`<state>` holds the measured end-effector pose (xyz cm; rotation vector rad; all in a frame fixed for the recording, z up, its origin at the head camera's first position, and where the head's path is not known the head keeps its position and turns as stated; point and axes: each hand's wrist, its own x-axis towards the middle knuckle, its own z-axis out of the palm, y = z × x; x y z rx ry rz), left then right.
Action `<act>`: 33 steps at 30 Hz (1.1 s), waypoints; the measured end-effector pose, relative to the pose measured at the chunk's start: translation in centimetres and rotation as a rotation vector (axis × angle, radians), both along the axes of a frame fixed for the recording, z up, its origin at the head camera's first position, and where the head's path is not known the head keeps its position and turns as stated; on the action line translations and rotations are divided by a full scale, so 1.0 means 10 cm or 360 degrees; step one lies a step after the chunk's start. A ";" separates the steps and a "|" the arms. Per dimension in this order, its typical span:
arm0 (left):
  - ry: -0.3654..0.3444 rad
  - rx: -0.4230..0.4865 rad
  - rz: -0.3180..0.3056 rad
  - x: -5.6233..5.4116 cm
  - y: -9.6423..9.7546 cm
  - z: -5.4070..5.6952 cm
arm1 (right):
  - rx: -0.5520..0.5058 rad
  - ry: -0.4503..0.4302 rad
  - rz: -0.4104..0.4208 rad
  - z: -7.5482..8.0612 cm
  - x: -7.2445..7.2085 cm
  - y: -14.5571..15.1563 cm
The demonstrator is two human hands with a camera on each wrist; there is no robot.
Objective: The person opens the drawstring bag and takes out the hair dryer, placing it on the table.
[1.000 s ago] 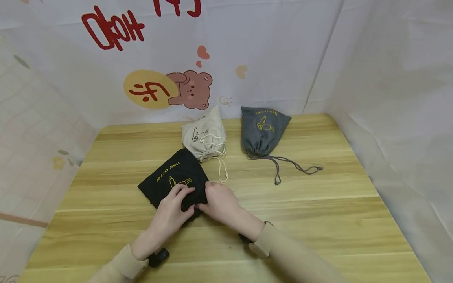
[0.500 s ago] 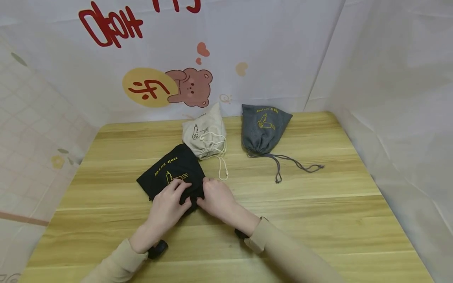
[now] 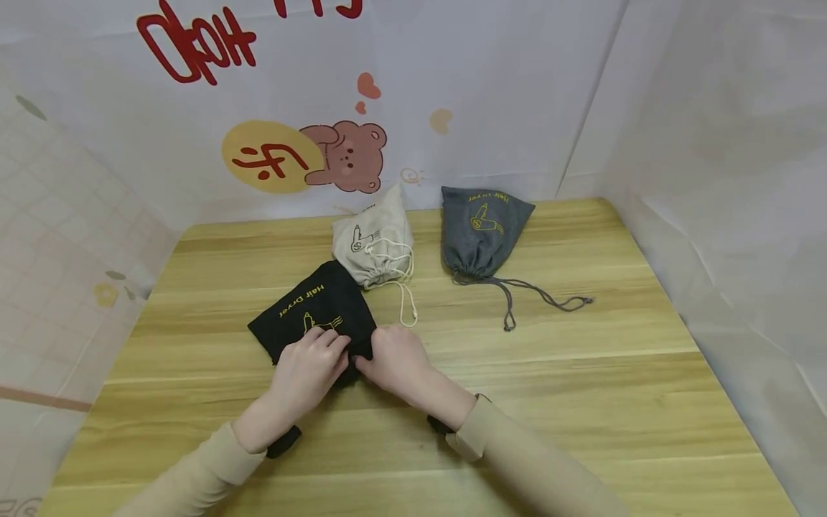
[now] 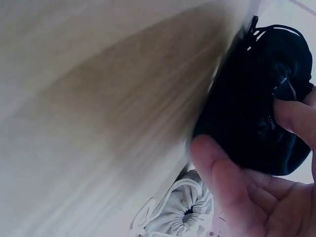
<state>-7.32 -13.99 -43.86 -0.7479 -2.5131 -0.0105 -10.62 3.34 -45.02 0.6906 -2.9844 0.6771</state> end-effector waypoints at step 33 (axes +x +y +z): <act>-0.0245 0.0363 -0.0066 -0.07 -0.11 0.10 | -0.0315 -0.0189 0.0038 -0.01 0.01 0.03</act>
